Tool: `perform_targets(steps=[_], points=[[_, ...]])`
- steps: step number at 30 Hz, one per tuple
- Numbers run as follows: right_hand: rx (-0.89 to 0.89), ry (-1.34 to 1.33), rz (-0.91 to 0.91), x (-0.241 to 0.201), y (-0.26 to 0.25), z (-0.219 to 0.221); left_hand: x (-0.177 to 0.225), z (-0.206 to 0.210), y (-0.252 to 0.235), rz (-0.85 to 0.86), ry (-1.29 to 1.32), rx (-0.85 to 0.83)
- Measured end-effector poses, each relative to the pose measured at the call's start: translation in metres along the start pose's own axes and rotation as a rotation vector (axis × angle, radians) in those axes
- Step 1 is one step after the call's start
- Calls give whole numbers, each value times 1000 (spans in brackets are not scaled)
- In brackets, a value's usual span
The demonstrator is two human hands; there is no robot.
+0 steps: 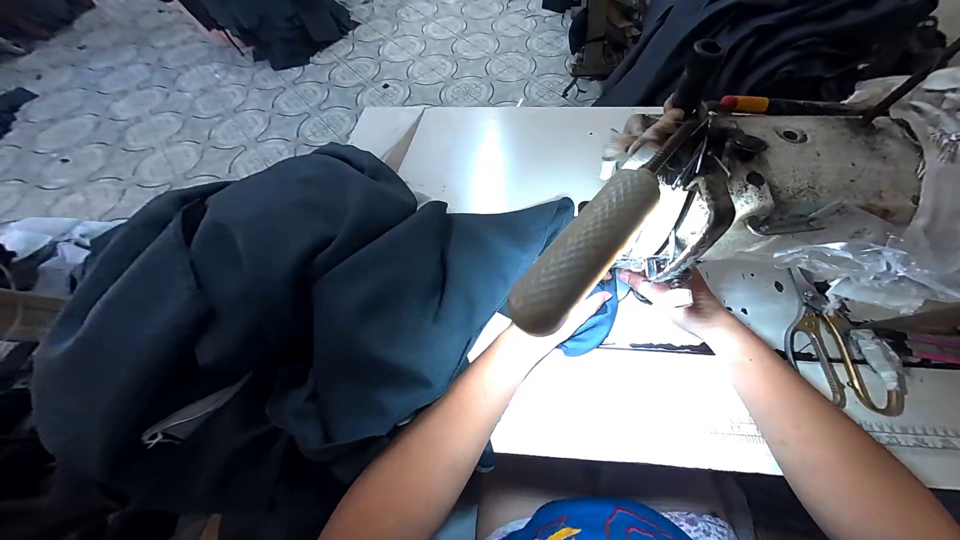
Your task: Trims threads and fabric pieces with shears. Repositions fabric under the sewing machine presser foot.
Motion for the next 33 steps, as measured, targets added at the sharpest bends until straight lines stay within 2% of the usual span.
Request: perform_targets(steps=[2, 4, 5, 8, 10, 13, 16, 18, 20, 23, 26, 28, 30, 33], points=[[0, -102, -5, 4, -1, 2, -1, -1, -2, -107, -9, -86], [-6, -48, -28, 7, -1, 1, -5, -2, -4, -249, -11, -192], [-4, -11, -26, 7, -1, 1, -8, -1, -5, -269, -13, -220], [2, 103, -73, 9, -1, 1, -13, 1, -6, -210, -68, -258], [0, 181, -150, 13, -1, 4, -8, 1, -7, -192, -196, -262], [-42, 279, -143, 10, 1, 9, 2, 2, -5, -206, -311, -269], [-20, 268, -145, 10, 0, 11, 3, 1, -3, -188, -312, -227], [-15, 260, -146, 15, 0, 8, 1, 0, -1, -126, -273, -128], [62, 185, -77, 11, 1, 1, -3, -1, 0, -68, -214, -93], [212, -99, 60, -4, 4, -8, -6, 1, 2, 45, -200, -125], [240, -369, 177, -13, 6, -1, -2, -6, 3, 83, -193, -249], [210, -533, 178, -4, 1, 8, -2, -12, 3, 52, -171, -376], [162, -526, 180, 1, -1, 11, -1, -17, 3, 34, -158, -423], [238, -452, 262, -10, -1, 9, 2, -20, 4, 30, -133, -441]])
Point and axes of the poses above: each hand's wrist, its own y-axis away from the middle knuckle, its own z-axis out of the palm, x = y × z, the point moved 2 cm from there along -y, towards the middle knuckle, and after that the axes turned 3 degrees about -z, right-handed, at the moved point
